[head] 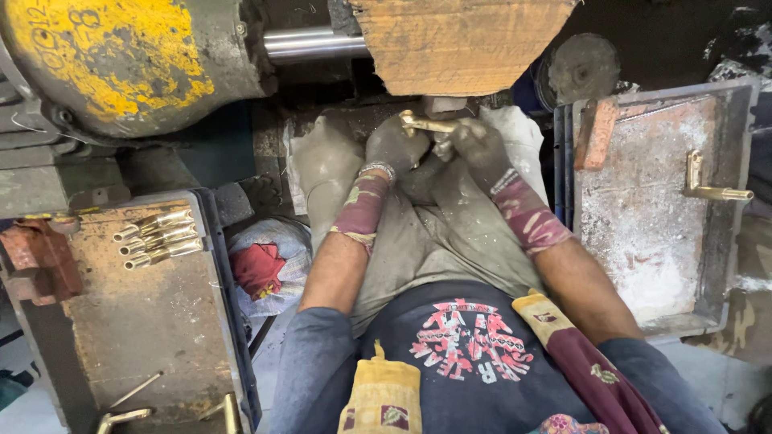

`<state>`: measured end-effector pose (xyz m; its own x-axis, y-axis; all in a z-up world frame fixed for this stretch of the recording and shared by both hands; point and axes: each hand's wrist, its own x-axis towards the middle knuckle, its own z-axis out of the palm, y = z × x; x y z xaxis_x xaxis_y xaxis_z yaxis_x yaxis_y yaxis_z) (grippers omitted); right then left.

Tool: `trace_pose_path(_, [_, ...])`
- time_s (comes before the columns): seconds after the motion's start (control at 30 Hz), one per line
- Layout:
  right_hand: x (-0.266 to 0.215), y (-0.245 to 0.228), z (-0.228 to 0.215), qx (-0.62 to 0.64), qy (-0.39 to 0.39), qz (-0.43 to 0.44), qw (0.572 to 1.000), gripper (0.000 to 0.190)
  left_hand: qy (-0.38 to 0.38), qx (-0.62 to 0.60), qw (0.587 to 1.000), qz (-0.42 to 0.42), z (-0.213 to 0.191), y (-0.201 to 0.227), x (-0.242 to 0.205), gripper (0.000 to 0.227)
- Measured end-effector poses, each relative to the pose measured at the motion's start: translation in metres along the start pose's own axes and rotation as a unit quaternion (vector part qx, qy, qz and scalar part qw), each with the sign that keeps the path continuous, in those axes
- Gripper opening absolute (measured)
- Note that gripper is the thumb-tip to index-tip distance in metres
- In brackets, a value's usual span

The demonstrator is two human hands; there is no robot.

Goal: The person repeatedly presses small brass-colored metal parts against a rotating grinding wheel to smooth or polish their surfaces. They handle the parts one at a time, rotating them in their gloved hands to treat different sides, then place finished pieces into a nearby metal tray.

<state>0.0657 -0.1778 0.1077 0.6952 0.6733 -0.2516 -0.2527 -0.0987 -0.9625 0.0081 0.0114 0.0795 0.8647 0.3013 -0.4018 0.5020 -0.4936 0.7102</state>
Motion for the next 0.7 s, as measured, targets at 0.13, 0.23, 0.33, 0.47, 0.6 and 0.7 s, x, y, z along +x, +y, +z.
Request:
trace_pose_path(0.13, [-0.014,-0.005,-0.008,-0.057,0.034,-0.034,0.997,0.026,0.017,-0.053,0.998,0.042,0.004,0.002,-0.010,0.032])
trace_pose_path(0.23, [-0.016,-0.008,-0.008,-0.010,0.027,-0.026,0.999,0.028,0.002,0.050,0.994,0.100,0.021,-0.004,0.005,0.026])
trace_pose_path(0.33, [-0.013,-0.013,-0.004,-0.012,0.029,-0.027,0.999,0.029,-0.006,0.128,0.979,0.157,0.025,-0.010,0.013,0.023])
trace_pose_path(0.47, [-0.010,-0.021,0.005,-0.024,0.039,-0.029,0.999,0.030,-0.009,-0.036,0.998,0.045,0.010,-0.003,0.003,0.030])
trace_pose_path(0.6, [-0.008,-0.025,0.010,-0.013,0.056,-0.009,0.998,0.030,-0.032,-0.034,0.999,-0.001,0.006,-0.002,0.006,0.031])
trace_pose_path(0.7, [-0.006,-0.019,0.010,-0.032,0.064,0.011,0.997,0.028,0.010,-0.084,0.996,0.018,0.010,-0.009,0.007,0.045])
